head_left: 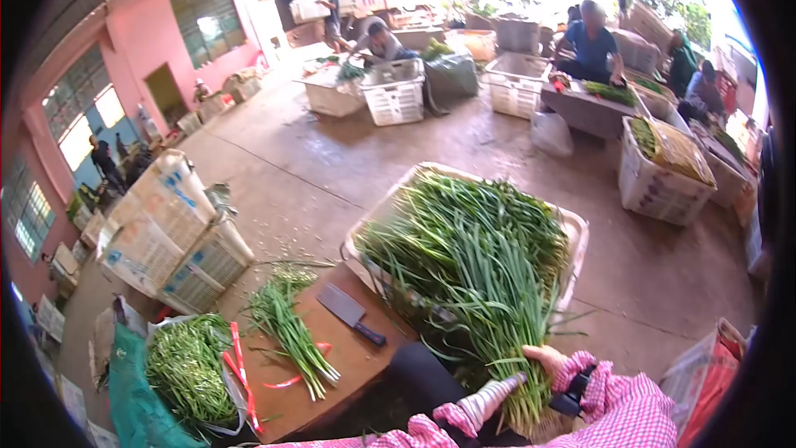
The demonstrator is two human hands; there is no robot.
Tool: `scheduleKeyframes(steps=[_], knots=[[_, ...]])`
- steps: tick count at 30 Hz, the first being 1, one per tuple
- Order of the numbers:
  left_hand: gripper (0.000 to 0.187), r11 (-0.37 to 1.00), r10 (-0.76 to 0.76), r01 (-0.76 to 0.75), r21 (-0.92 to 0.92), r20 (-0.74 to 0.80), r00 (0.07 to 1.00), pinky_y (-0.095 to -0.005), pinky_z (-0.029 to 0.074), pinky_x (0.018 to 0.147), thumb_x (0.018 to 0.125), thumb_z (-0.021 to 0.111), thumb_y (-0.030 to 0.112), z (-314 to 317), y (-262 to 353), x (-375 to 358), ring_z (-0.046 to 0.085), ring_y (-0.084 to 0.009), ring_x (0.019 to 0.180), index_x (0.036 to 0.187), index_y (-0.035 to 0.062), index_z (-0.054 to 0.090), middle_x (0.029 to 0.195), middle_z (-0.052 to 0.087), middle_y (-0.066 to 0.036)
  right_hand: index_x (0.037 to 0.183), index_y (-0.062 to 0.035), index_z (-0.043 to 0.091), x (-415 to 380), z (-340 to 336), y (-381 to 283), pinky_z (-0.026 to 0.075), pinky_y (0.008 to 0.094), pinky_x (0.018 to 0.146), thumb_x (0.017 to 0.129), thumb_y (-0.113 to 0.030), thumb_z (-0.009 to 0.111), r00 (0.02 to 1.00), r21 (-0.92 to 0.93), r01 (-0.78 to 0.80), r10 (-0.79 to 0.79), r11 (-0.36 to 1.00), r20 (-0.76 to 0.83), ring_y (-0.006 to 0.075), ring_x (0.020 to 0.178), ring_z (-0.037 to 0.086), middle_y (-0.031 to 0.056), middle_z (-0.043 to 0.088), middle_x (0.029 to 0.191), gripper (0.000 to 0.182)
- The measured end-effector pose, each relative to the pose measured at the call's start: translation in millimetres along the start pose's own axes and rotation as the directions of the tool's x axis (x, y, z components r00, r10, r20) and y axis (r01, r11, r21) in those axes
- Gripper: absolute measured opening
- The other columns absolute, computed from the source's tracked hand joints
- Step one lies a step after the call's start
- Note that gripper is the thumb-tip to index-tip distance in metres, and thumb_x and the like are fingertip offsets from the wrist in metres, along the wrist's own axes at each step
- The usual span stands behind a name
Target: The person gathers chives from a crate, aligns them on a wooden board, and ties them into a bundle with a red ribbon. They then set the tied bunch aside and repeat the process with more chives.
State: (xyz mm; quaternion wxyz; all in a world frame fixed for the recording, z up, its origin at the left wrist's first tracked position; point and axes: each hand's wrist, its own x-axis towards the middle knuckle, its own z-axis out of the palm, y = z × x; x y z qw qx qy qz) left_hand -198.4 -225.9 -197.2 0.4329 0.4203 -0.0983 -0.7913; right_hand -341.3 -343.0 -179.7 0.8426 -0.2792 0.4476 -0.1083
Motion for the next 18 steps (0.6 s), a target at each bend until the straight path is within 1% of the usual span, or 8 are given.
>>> scheduleKeyframes(steps=[3,4,6,8,10,12,16,18], knots=[[0.052,0.741,0.327,-0.240,0.628,-0.024,0.945,-0.0348,0.042,0.099,0.089,0.064,0.036,-10.3,-6.7,18.4,0.056,-0.0249,0.114,0.129,0.0049,0.054,0.124,0.061,-0.010,0.117,-0.0019,0.057,-3.4,4.3,3.5,0.056,0.0437,0.075,0.088,-0.022,0.064,0.993,0.061,0.027,-0.020,0.998,-0.118,0.0267,0.086,0.067,0.0117,0.068,0.103,0.037],[0.052,0.597,0.419,-0.263,0.757,-0.014,0.908,-0.0353,0.042,0.099,0.089,0.064,0.036,-11.7,-7.4,18.9,0.056,-0.0268,0.114,0.128,0.0045,0.054,0.125,0.061,-0.012,0.117,-0.0019,0.057,-1.0,2.4,4.8,0.056,0.0437,0.075,0.088,-0.022,0.064,0.993,0.057,0.026,-0.019,0.998,-0.112,0.0267,0.086,0.067,0.0117,0.068,0.103,0.037],[0.051,0.567,0.406,-0.224,0.793,-0.032,0.913,-0.0356,0.042,0.098,0.089,0.064,0.035,-13.2,8.4,10.3,0.055,-0.0298,0.115,0.127,0.0035,0.054,0.124,0.061,-0.013,0.117,-0.0005,0.057,-0.1,0.9,7.5,0.056,0.0442,0.076,0.086,-0.020,0.066,0.987,0.040,0.099,-0.094,0.994,-0.127,0.0274,0.086,0.067,0.0132,0.068,0.102,0.037],[0.051,0.606,0.474,-0.327,0.725,0.002,0.881,-0.0344,0.043,0.095,0.089,0.064,0.037,-18.0,14.1,12.7,0.058,-0.0261,0.110,0.126,0.0034,0.055,0.120,0.063,-0.011,0.116,0.0009,0.057,-6.4,11.7,3.7,0.056,0.0438,0.077,0.085,-0.018,0.068,0.985,0.031,0.087,-0.082,0.996,-0.155,0.0276,0.085,0.067,0.0142,0.068,0.101,0.038],[0.045,0.830,0.435,-0.308,0.465,-0.194,0.879,-0.0277,0.046,0.087,0.090,0.064,0.037,-40.3,9.4,42.0,0.059,-0.0160,0.100,0.122,0.0057,0.057,0.113,0.064,-0.006,0.116,0.0013,0.058,-7.5,18.5,2.4,0.056,0.0424,0.076,0.085,-0.017,0.068,0.967,-0.098,0.142,-0.160,0.985,-0.201,0.0271,0.083,0.067,0.0138,0.068,0.099,0.037],[0.057,0.974,0.219,-0.187,0.128,-0.316,0.923,-0.0288,0.046,0.082,0.084,0.068,0.048,-24.7,33.9,32.4,0.057,-0.0148,0.090,0.119,0.0027,0.058,0.105,0.063,-0.005,0.118,-0.0002,0.058,-0.1,18.0,12.9,0.053,0.0384,0.082,0.083,-0.013,0.069,0.949,-0.145,0.236,-0.260,0.961,-0.179,0.0233,0.089,0.065,0.0117,0.067,0.104,0.039],[0.064,0.979,0.202,-0.183,0.087,-0.388,0.899,-0.0286,0.046,0.085,0.082,0.070,0.049,7.0,62.0,10.2,0.058,-0.0184,0.097,0.122,0.0013,0.055,0.111,0.062,-0.008,0.119,-0.0014,0.057,-19.9,43.5,3.3,0.050,0.0356,0.085,0.077,-0.010,0.073,0.883,-0.395,0.340,-0.434,0.854,-0.178,0.0209,0.094,0.063,0.0100,0.066,0.107,0.046],[0.062,0.859,0.498,-0.445,0.251,-0.215,0.840,-0.0297,0.044,0.093,0.084,0.071,0.038,5.3,51.2,14.7,0.056,-0.0187,0.107,0.129,0.0005,0.049,0.119,0.060,-0.010,0.119,-0.0017,0.057,-37.7,53.4,-1.8,0.050,0.0346,0.086,0.075,-0.010,0.075,0.857,-0.555,0.371,-0.505,0.745,-0.105,0.0201,0.096,0.062,0.0096,0.066,0.108,0.048]])
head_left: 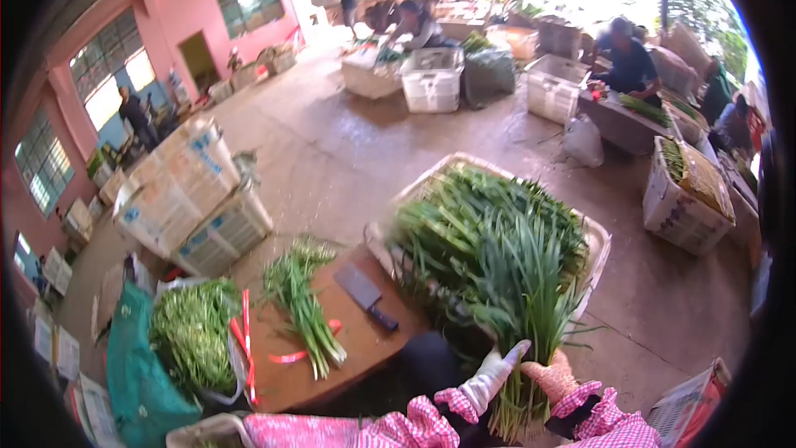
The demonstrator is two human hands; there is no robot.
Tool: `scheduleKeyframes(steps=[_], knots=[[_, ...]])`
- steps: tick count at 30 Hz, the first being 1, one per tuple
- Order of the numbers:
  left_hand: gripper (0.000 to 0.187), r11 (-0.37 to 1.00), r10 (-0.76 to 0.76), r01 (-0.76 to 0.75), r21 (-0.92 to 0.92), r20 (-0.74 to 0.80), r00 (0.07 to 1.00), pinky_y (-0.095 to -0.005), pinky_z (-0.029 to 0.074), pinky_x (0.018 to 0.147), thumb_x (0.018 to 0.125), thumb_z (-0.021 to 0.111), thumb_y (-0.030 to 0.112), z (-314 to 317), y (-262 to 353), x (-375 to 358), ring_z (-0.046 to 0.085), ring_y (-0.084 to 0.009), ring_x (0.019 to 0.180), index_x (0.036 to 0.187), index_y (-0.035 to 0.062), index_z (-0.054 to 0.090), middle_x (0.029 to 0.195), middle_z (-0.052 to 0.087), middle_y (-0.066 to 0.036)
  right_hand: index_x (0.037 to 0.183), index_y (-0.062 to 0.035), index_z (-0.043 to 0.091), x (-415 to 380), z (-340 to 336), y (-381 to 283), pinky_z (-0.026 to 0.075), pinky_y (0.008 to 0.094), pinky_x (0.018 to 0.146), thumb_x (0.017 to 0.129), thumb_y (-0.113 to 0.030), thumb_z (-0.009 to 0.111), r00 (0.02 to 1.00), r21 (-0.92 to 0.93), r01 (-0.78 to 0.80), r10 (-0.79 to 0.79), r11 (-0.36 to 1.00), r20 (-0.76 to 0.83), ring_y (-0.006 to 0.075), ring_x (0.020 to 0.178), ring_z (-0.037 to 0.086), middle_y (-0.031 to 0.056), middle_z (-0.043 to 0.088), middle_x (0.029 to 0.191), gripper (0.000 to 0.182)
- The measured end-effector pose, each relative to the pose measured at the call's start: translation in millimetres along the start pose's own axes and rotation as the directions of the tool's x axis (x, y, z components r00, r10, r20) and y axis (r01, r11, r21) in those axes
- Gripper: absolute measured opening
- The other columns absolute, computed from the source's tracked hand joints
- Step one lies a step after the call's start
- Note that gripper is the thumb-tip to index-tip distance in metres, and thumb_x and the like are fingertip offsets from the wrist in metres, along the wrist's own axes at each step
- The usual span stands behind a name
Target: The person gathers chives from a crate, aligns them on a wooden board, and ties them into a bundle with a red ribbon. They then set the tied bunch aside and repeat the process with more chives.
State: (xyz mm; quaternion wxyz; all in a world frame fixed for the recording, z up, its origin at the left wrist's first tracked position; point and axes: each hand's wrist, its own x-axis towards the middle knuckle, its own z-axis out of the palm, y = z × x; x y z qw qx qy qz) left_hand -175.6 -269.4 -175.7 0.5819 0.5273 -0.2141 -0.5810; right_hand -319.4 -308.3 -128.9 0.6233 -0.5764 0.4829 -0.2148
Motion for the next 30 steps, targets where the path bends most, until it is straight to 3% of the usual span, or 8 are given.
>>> scheduleKeyframes(steps=[6,9,10,12,13,18,24,30], knots=[[0.058,0.922,0.385,-0.373,-0.099,0.148,0.911,-0.0307,0.042,0.098,0.084,0.071,0.013,15.4,41.6,-26.8,0.053,-0.0163,0.113,0.133,0.0014,0.043,0.124,0.058,-0.008,0.120,-0.0001,0.056,-24.1,-4.0,-76.3,0.048,0.0319,0.088,0.065,-0.017,0.074,0.970,0.287,0.190,-0.225,0.939,0.096,0.0188,0.099,0.060,0.0081,0.064,0.110,0.061],[0.057,0.763,0.609,-0.635,0.123,0.192,0.769,-0.0305,0.042,0.098,0.083,0.072,0.012,7.2,81.9,-35.9,0.054,-0.0162,0.111,0.132,0.0014,0.044,0.123,0.058,-0.008,0.118,0.0011,0.057,-8.1,2.1,-99.1,0.049,0.0335,0.086,0.068,-0.023,0.075,0.900,0.225,0.406,-0.431,0.886,0.072,0.0202,0.097,0.061,0.0091,0.064,0.110,0.059],[0.057,0.717,0.673,-0.693,0.071,0.185,0.716,-0.0320,0.044,0.095,0.081,0.074,0.013,-0.5,81.5,-28.2,0.055,-0.0166,0.108,0.129,0.0019,0.046,0.120,0.059,-0.008,0.117,0.0016,0.058,-5.1,4.3,-111.5,0.050,0.0339,0.084,0.070,-0.022,0.075,0.916,-0.015,0.394,-0.391,0.919,0.087,0.0211,0.096,0.061,0.0096,0.064,0.109,0.055],[0.055,0.766,0.614,-0.637,0.085,0.197,0.764,-0.0349,0.046,0.093,0.080,0.075,0.013,-22.4,113.5,-39.1,0.056,-0.0174,0.105,0.127,0.0028,0.049,0.119,0.059,-0.008,0.114,0.0027,0.059,4.9,15.2,-135.0,0.052,0.0343,0.079,0.077,-0.010,0.071,0.911,-0.295,0.408,-0.366,0.864,0.190,0.0221,0.089,0.063,0.0091,0.066,0.104,0.041],[0.054,0.687,0.632,-0.664,0.297,0.207,0.747,-0.0359,0.046,0.092,0.080,0.075,0.014,-36.4,130.4,-49.8,0.056,-0.0182,0.106,0.126,0.0034,0.050,0.120,0.059,-0.009,0.114,0.0019,0.060,0.6,33.9,-149.6,0.052,0.0324,0.077,0.076,-0.004,0.071,0.912,0.168,0.290,-0.325,0.942,0.249,0.0187,0.086,0.063,0.0074,0.067,0.101,0.039],[0.048,0.426,0.835,-0.738,0.523,0.086,0.543,-0.0326,0.048,0.087,0.076,0.077,0.012,-104.9,184.7,-88.7,0.058,-0.0178,0.102,0.119,0.0060,0.055,0.110,0.063,-0.008,0.117,-0.0010,0.059,18.8,117.1,-187.6,0.052,0.0309,0.075,0.072,-0.009,0.080,0.788,0.210,0.405,-0.457,0.890,0.413,0.0156,0.083,0.061,0.0077,0.067,0.101,0.050],[0.058,0.696,0.705,-0.619,0.364,-0.184,0.684,-0.0324,0.048,0.091,0.075,0.080,0.015,-166.2,217.9,-136.3,0.057,-0.0164,0.104,0.125,0.0052,0.052,0.118,0.060,-0.006,0.125,-0.0028,0.055,41.1,201.3,-218.6,0.046,0.0330,0.091,0.075,-0.016,0.077,0.512,0.335,0.529,-0.608,0.780,0.607,0.0184,0.100,0.057,0.0086,0.065,0.111,0.056],[0.044,0.702,0.699,-0.655,0.279,-0.448,0.558,-0.0332,0.050,0.089,0.082,0.073,0.018,-236.5,185.0,-118.4,0.058,-0.0161,0.102,0.119,0.0018,0.057,0.120,0.059,-0.008,0.126,-0.0036,0.054,80.4,257.3,-200.6,0.045,0.0337,0.093,0.077,-0.017,0.076,0.511,0.180,0.531,-0.482,0.828,0.711,0.0179,0.107,0.056,0.0105,0.063,0.116,0.056]])
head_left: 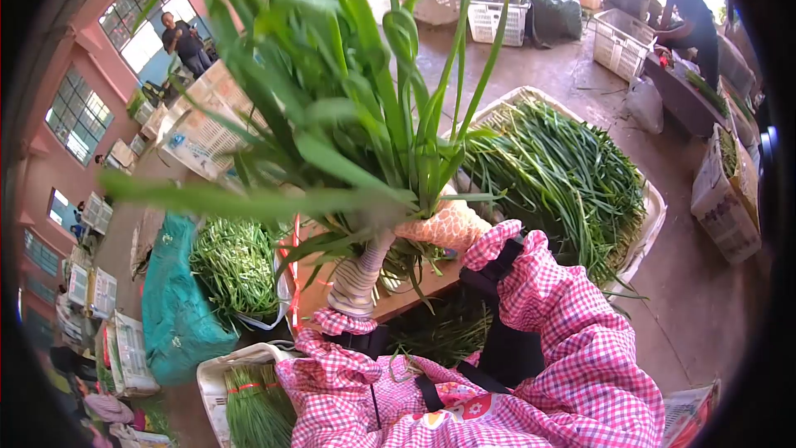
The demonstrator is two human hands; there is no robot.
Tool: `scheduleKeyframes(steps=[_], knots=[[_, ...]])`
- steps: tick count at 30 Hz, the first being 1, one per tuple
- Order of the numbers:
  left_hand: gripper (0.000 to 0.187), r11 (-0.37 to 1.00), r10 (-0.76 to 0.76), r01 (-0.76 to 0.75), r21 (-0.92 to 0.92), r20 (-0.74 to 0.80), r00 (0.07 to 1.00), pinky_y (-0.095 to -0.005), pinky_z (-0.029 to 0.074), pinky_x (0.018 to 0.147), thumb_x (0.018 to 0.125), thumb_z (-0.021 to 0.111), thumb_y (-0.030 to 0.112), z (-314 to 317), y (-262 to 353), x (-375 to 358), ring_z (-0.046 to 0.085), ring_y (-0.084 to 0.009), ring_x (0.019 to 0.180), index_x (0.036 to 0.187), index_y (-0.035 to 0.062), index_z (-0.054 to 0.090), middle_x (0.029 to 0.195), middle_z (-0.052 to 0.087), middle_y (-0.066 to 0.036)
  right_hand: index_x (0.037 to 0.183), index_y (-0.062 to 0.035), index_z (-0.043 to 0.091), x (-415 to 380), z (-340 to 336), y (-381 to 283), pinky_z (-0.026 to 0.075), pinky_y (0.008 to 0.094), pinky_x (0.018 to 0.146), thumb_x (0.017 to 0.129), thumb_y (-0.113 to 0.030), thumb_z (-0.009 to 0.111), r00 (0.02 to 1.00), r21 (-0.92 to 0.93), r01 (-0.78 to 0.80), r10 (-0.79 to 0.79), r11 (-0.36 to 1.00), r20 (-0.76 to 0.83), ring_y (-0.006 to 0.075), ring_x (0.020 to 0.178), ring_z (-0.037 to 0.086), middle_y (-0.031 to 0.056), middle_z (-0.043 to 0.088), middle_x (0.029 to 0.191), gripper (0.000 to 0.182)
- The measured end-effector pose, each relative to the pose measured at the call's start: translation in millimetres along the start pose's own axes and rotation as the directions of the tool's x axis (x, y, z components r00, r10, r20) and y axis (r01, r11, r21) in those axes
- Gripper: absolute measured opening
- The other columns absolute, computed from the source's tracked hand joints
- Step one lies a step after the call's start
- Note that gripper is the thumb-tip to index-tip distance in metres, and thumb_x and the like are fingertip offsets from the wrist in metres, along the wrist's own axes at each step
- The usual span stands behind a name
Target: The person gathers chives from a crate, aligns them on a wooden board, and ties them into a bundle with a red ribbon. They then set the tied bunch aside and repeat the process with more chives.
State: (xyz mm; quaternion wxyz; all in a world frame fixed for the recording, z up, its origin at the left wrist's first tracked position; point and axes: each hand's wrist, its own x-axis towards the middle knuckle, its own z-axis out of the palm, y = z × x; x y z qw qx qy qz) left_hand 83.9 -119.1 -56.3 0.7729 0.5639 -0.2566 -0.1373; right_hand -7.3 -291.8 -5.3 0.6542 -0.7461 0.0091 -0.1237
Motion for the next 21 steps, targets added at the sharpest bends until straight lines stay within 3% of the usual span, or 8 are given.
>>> scheduleKeyframes(steps=[4,8,13,15,16,17,18,21], knots=[[0.041,0.674,0.208,-0.332,0.660,0.261,0.943,-0.0360,0.051,0.086,0.083,0.072,0.020,-43.3,-72.4,13.1,0.060,-0.0191,0.096,0.117,0.0032,0.058,0.113,0.061,-0.010,0.127,-0.0028,0.053,23.8,1.6,44.1,0.043,0.0350,0.097,0.076,-0.019,0.078,0.978,0.127,0.163,-0.177,0.978,0.107,0.0196,0.110,0.055,0.0110,0.061,0.119,0.059],[0.048,0.962,-0.067,0.073,0.261,-0.033,0.997,-0.0376,0.051,0.084,0.076,0.080,0.024,-32.0,-85.8,3.2,0.063,-0.0188,0.093,0.114,0.0037,0.059,0.101,0.067,-0.008,0.134,-0.0021,0.044,29.3,11.1,98.9,0.038,0.0357,0.103,0.075,-0.018,0.079,0.995,0.281,0.016,-0.043,0.960,0.091,0.0192,0.118,0.049,0.0101,0.056,0.127,0.070],[0.067,0.971,-0.219,0.225,0.078,-0.079,0.973,-0.0373,0.047,0.095,0.077,0.079,0.015,-32.4,-93.8,10.5,0.054,-0.0236,0.113,0.133,0.0050,0.044,0.129,0.053,-0.013,0.143,-0.0032,0.032,43.1,13.0,112.4,0.031,0.0349,0.108,0.075,-0.017,0.080,0.994,0.235,0.044,-0.067,0.971,0.090,0.0185,0.127,0.040,0.0096,0.046,0.138,0.084],[0.060,0.865,0.082,-0.069,0.497,-0.003,0.997,-0.0436,0.038,0.105,0.085,0.071,0.022,-35.9,-90.7,14.5,0.048,-0.0296,0.123,0.136,0.0077,0.043,0.135,0.049,-0.014,0.145,-0.0028,0.028,43.2,18.6,138.0,0.027,0.0343,0.110,0.075,-0.015,0.079,0.991,0.375,0.042,-0.087,0.926,0.103,0.0186,0.131,0.037,0.0093,0.043,0.142,0.088],[0.069,0.769,0.150,-0.172,0.616,0.088,0.985,-0.0398,0.036,0.108,0.085,0.071,0.024,-30.7,-67.0,18.2,0.040,-0.0269,0.130,0.142,0.0072,0.035,0.143,0.040,-0.013,0.145,-0.0029,0.028,46.9,16.1,137.7,0.028,0.0355,0.110,0.072,-0.018,0.081,0.989,0.161,0.087,-0.105,0.983,0.105,0.0204,0.131,0.038,0.0099,0.043,0.142,0.092],[0.070,0.873,-0.067,0.023,0.486,0.073,0.995,-0.0403,0.038,0.107,0.084,0.072,0.026,-69.7,-139.8,17.3,0.039,-0.0264,0.131,0.142,0.0096,0.036,0.145,0.038,-0.013,0.144,-0.0024,0.030,44.3,17.9,117.3,0.029,0.0367,0.110,0.069,-0.024,0.083,0.994,0.189,0.045,-0.064,0.981,0.091,0.0219,0.130,0.040,0.0108,0.045,0.140,0.094],[0.064,0.656,0.177,-0.272,0.704,0.207,0.962,-0.0403,0.040,0.106,0.085,0.071,0.026,-66.7,-131.6,24.8,0.044,-0.0254,0.127,0.139,0.0101,0.040,0.141,0.043,-0.012,0.142,-0.0023,0.034,41.7,16.0,99.9,0.031,0.0373,0.108,0.069,-0.029,0.083,0.995,0.085,0.045,-0.052,0.995,0.085,0.0213,0.128,0.041,0.0110,0.047,0.138,0.092],[0.046,0.674,0.191,-0.326,0.663,0.270,0.944,-0.0414,0.046,0.095,0.083,0.071,0.022,-50.6,-94.8,28.3,0.059,-0.0258,0.111,0.126,0.0126,0.057,0.118,0.063,-0.006,0.135,-0.0018,0.043,38.5,25.2,103.3,0.039,0.0361,0.102,0.072,-0.022,0.081,0.997,0.168,-0.061,0.052,0.984,0.060,0.0205,0.119,0.050,0.0097,0.055,0.129,0.076]])
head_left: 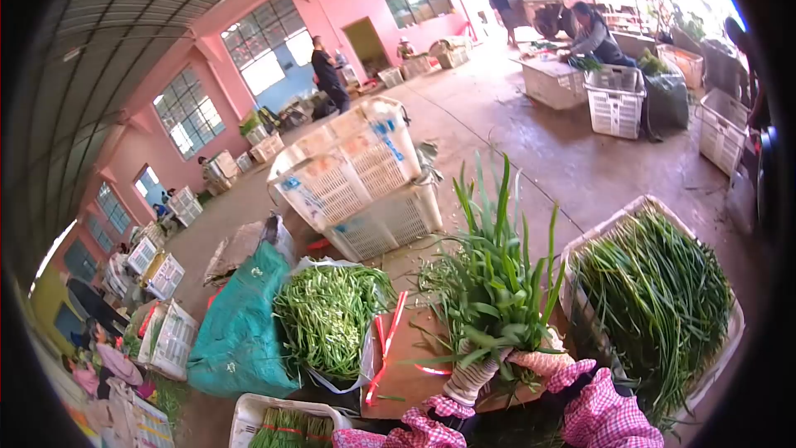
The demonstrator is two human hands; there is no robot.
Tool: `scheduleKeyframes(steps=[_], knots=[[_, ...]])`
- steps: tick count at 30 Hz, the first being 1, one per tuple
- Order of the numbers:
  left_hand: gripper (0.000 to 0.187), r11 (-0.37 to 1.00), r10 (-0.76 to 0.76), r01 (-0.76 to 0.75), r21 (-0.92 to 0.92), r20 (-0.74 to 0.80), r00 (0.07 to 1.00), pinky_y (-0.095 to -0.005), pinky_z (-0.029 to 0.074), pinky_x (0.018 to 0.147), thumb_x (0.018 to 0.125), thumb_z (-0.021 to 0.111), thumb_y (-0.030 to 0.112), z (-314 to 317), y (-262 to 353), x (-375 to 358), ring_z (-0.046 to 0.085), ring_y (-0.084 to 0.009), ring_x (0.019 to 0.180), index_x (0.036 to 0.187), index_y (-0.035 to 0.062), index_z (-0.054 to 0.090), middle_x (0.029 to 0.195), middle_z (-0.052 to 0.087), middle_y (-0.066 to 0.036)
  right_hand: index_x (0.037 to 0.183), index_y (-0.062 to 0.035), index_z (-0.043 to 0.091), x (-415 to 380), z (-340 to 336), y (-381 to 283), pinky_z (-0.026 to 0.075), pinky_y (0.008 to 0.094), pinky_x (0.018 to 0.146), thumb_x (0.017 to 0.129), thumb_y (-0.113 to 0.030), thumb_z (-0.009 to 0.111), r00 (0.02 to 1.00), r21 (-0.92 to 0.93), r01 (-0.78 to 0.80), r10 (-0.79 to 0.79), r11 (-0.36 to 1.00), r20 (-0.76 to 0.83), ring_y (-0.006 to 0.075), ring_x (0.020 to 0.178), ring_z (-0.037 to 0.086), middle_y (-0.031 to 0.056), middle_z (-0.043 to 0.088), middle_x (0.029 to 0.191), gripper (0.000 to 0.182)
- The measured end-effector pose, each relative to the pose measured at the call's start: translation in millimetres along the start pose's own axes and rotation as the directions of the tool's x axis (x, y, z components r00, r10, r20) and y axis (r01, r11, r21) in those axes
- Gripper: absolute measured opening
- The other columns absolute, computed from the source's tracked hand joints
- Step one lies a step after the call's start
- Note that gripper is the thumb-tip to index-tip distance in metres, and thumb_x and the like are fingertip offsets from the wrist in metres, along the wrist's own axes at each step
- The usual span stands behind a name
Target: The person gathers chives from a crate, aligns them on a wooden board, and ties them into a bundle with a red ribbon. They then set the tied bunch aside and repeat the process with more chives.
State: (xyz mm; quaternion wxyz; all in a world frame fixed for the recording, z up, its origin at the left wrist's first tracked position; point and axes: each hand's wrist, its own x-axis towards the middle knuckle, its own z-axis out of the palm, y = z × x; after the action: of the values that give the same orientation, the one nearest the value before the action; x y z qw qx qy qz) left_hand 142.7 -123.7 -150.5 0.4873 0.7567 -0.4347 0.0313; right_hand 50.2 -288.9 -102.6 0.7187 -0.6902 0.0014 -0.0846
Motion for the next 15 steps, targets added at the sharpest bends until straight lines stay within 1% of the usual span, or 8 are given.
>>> scheduleKeyframes(steps=[2,4,7,8,11,12,13,15], knots=[[0.043,1.000,0.010,-0.011,-0.024,-0.040,0.999,-0.0416,0.048,0.091,0.083,0.072,0.022,-5.2,15.7,6.1,0.060,-0.0264,0.109,0.123,0.0130,0.059,0.116,0.064,-0.005,0.133,-0.0018,0.045,2.1,7.6,-7.7,0.042,0.0349,0.099,0.073,-0.018,0.081,1.000,0.141,-0.018,0.019,0.990,-0.011,0.0202,0.116,0.053,0.0093,0.057,0.126,0.071],[0.037,0.851,0.318,-0.273,0.449,-0.027,0.948,-0.0347,0.049,0.087,0.083,0.070,0.018,-7.0,21.2,9.2,0.062,-0.0232,0.101,0.115,0.0041,0.058,0.109,0.065,-0.008,0.131,-0.0022,0.047,-3.3,11.4,-24.4,0.045,0.0331,0.095,0.073,-0.013,0.081,0.997,-0.007,0.028,-0.028,1.000,-0.070,0.0188,0.110,0.057,0.0083,0.060,0.121,0.067],[0.038,0.964,0.191,-0.178,0.198,-0.047,0.980,-0.0369,0.049,0.087,0.083,0.070,0.019,-8.7,25.7,14.6,0.062,-0.0239,0.100,0.116,0.0058,0.058,0.109,0.065,-0.009,0.131,-0.0025,0.047,-5.6,5.4,-29.8,0.045,0.0336,0.095,0.072,-0.018,0.083,0.996,-0.107,0.086,-0.088,0.991,-0.014,0.0184,0.109,0.057,0.0079,0.062,0.118,0.071],[0.039,0.979,0.001,-0.008,-0.202,-0.035,0.999,-0.0396,0.048,0.090,0.084,0.068,0.022,2.3,13.9,11.2,0.061,-0.0271,0.102,0.119,0.0083,0.057,0.109,0.065,-0.010,0.134,-0.0029,0.044,0.1,-6.1,-14.9,0.044,0.0344,0.097,0.070,-0.021,0.084,0.996,-0.266,0.056,-0.035,0.962,0.083,0.0188,0.113,0.055,0.0090,0.059,0.123,0.077],[0.037,0.978,-0.051,0.026,-0.205,-0.119,0.992,-0.0420,0.044,0.095,0.086,0.065,0.027,-0.7,37.8,16.8,0.058,-0.0298,0.107,0.118,0.0108,0.059,0.113,0.063,-0.013,0.138,-0.0041,0.039,-1.5,-4.9,-12.8,0.040,0.0352,0.101,0.067,-0.024,0.085,0.990,-0.004,0.131,-0.131,0.991,0.043,0.0196,0.119,0.050,0.0102,0.055,0.128,0.087],[0.039,0.991,0.128,-0.119,0.060,-0.193,0.973,-0.0427,0.042,0.097,0.086,0.065,0.028,-2.5,46.6,20.8,0.055,-0.0299,0.112,0.119,0.0087,0.058,0.117,0.061,-0.013,0.142,-0.0051,0.033,-4.9,-0.3,-23.4,0.037,0.0353,0.104,0.065,-0.025,0.086,0.996,0.028,0.086,-0.086,0.996,0.016,0.0199,0.123,0.046,0.0105,0.051,0.133,0.095],[0.042,0.993,-0.006,-0.002,-0.121,-0.066,0.998,-0.0429,0.042,0.098,0.087,0.064,0.028,-8.9,55.3,18.9,0.055,-0.0278,0.113,0.122,0.0063,0.055,0.121,0.059,-0.011,0.143,-0.0052,0.032,-10.9,-2.8,-18.5,0.037,0.0351,0.104,0.066,-0.024,0.085,0.996,0.109,0.084,-0.086,0.990,0.013,0.0199,0.123,0.046,0.0100,0.050,0.134,0.096],[0.047,0.977,0.101,-0.106,0.184,0.037,0.994,-0.0421,0.045,0.094,0.084,0.067,0.027,-18.7,68.7,20.7,0.059,-0.0251,0.108,0.123,0.0043,0.053,0.119,0.061,-0.009,0.143,-0.0055,0.032,-2.2,-0.3,4.4,0.037,0.0357,0.104,0.067,-0.022,0.085,0.991,0.015,0.133,-0.133,0.991,0.017,0.0192,0.123,0.046,0.0091,0.050,0.134,0.094]])
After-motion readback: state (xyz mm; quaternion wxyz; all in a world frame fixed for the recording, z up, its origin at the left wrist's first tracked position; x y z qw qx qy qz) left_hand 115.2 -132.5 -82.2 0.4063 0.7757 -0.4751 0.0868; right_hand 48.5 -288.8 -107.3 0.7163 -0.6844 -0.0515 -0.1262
